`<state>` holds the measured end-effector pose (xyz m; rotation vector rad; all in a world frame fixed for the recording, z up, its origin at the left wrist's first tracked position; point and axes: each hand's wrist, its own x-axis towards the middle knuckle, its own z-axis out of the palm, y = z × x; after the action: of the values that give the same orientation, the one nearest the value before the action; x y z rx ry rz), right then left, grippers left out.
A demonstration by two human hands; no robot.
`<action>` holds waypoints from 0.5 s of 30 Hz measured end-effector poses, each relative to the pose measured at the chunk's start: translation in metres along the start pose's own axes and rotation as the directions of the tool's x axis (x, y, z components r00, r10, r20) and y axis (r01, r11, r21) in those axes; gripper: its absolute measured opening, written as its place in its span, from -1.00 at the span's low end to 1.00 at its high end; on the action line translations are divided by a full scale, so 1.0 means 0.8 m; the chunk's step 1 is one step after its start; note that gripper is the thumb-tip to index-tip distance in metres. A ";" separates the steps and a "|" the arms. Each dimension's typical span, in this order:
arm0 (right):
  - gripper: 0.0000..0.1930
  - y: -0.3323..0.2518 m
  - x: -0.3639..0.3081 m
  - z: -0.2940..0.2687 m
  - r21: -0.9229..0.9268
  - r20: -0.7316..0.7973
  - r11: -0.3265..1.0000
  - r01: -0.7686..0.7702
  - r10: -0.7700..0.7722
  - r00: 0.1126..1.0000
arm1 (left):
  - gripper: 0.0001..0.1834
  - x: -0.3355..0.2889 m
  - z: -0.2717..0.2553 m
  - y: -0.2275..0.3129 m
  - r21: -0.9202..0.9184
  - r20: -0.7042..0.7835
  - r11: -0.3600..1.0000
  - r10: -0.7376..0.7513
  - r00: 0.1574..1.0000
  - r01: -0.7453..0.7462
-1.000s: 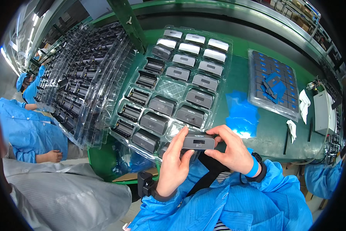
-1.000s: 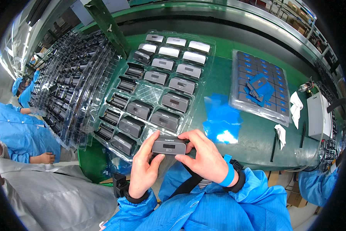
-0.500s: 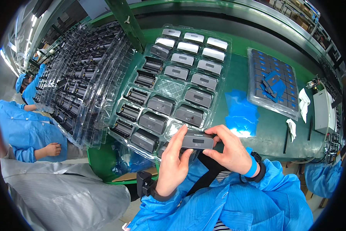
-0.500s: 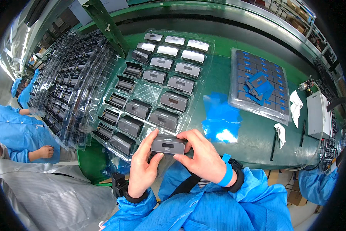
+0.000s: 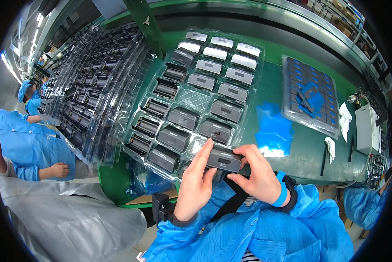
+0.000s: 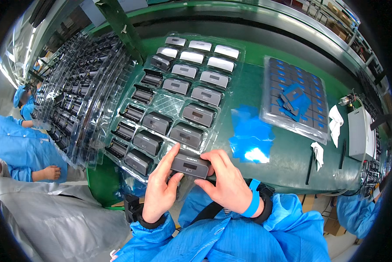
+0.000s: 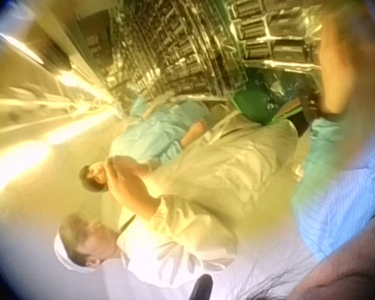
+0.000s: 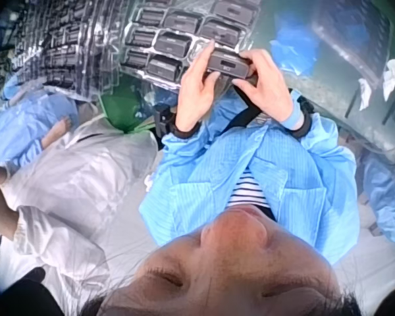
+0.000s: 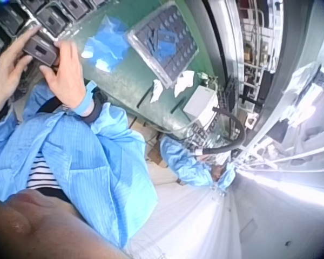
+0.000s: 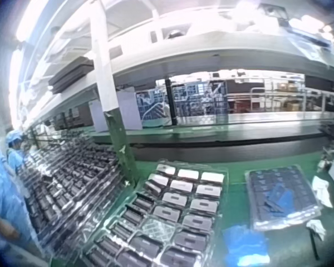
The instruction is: Inspecting and assembling small electronic components on a factory conveyor line.
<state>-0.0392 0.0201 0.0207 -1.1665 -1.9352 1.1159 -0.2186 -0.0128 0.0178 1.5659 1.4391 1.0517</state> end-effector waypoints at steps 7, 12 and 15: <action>-0.46 0.005 -0.003 0.008 -0.034 -0.007 0.999 0.018 -0.018 1.000 | -0.35 -0.001 -0.002 -0.002 -0.086 0.004 0.995 -0.058 0.998 0.058; -0.46 0.009 -0.003 0.009 -0.051 -0.018 0.999 0.016 -0.017 1.000 | -0.37 0.001 -0.001 0.000 -0.083 0.006 0.994 -0.064 0.998 0.065; -0.46 0.009 -0.003 0.009 -0.060 -0.014 0.998 0.024 -0.025 1.000 | -0.37 0.001 -0.002 0.000 -0.080 0.007 0.995 -0.062 0.998 0.062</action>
<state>-0.0416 0.0173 0.0110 -1.1766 -1.9783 1.0407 -0.2198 -0.0119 0.0183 1.4573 1.4166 1.0561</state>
